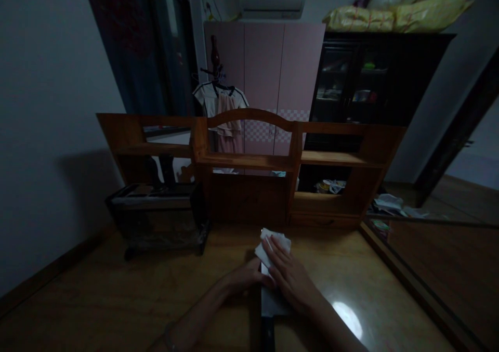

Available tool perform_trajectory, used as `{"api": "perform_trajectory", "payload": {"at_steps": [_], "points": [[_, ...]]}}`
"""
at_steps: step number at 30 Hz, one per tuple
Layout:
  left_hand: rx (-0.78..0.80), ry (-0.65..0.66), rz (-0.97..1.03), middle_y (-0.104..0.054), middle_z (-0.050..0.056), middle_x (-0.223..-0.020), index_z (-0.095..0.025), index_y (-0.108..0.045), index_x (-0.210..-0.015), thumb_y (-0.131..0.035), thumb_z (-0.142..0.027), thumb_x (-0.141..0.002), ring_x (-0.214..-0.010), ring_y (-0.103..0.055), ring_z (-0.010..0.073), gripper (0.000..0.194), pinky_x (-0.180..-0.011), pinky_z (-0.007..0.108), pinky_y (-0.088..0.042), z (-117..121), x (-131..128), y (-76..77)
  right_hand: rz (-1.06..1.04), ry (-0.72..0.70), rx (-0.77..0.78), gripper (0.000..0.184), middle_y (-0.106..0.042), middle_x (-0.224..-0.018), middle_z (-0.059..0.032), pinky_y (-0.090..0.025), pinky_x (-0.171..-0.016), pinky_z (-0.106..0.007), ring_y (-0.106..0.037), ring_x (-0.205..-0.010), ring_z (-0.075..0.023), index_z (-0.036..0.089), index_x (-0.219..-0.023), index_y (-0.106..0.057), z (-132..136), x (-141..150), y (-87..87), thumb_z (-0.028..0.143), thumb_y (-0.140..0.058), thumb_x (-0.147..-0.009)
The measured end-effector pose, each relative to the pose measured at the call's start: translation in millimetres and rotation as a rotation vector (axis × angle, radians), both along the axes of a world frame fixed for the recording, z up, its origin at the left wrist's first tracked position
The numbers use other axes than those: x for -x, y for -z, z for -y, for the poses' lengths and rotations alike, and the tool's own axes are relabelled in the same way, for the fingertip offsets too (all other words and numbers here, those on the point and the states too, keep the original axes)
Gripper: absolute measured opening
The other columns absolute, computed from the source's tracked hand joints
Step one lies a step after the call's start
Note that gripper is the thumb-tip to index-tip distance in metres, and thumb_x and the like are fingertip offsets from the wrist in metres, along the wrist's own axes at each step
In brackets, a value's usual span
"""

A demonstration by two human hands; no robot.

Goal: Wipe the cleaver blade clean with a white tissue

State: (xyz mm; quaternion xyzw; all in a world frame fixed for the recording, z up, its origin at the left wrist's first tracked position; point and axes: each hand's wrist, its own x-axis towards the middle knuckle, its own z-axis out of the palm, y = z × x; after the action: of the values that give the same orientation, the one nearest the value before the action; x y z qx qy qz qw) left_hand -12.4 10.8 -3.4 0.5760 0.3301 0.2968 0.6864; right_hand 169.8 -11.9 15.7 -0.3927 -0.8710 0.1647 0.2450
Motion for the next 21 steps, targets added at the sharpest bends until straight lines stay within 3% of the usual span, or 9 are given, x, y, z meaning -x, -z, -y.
{"api": "perform_trajectory", "payload": {"at_steps": [4,14,17,21], "points": [[0.012,0.045,0.107,-0.062,0.006,-0.114,-0.018,-0.046,-0.135,-0.077,-0.009,-0.055,-0.107,-0.055,0.0256,0.087,-0.094,0.039,-0.041,0.6,-0.4,-3.2,-0.028,0.090,-0.025,0.059,-0.013,-0.160,0.0012,-0.019,-0.119,-0.047,-0.007,-0.147,-0.0211,0.030,-0.153,-0.007,-12.0,-5.5,11.9,0.046,-0.030,-0.101],[0.014,0.072,0.152,-0.064,0.006,-0.110,-0.018,-0.052,-0.127,-0.078,-0.011,-0.059,-0.101,-0.059,0.0246,0.073,-0.093,0.040,-0.043,1.2,1.7,-1.9,-0.112,0.324,-0.125,0.066,-0.016,-0.159,-0.0080,-0.029,-0.114,-0.053,-0.020,-0.145,-0.0263,0.026,-0.154,0.000,-25.5,-13.1,38.4,0.046,-0.033,-0.100],[0.010,0.069,0.133,-0.065,0.006,-0.108,-0.018,-0.052,-0.127,-0.078,-0.010,-0.059,-0.099,-0.059,0.0237,0.073,-0.090,0.038,-0.044,0.8,1.6,-0.9,-0.126,0.288,-0.148,0.064,-0.011,-0.160,-0.0066,-0.026,-0.115,-0.053,-0.015,-0.146,-0.0257,0.026,-0.154,0.000,-21.4,-11.5,30.2,0.044,-0.032,-0.101],[-0.012,0.037,0.063,-0.065,0.004,-0.106,-0.017,-0.056,-0.122,-0.078,-0.011,-0.057,-0.102,-0.057,0.0239,0.069,-0.089,0.036,-0.044,-1.9,1.8,2.9,-0.062,0.105,-0.088,0.066,-0.008,-0.161,-0.0026,-0.022,-0.118,-0.048,-0.009,-0.147,-0.0238,0.028,-0.153,0.000,-7.8,-2.8,12.9,0.045,-0.034,-0.100]]}}
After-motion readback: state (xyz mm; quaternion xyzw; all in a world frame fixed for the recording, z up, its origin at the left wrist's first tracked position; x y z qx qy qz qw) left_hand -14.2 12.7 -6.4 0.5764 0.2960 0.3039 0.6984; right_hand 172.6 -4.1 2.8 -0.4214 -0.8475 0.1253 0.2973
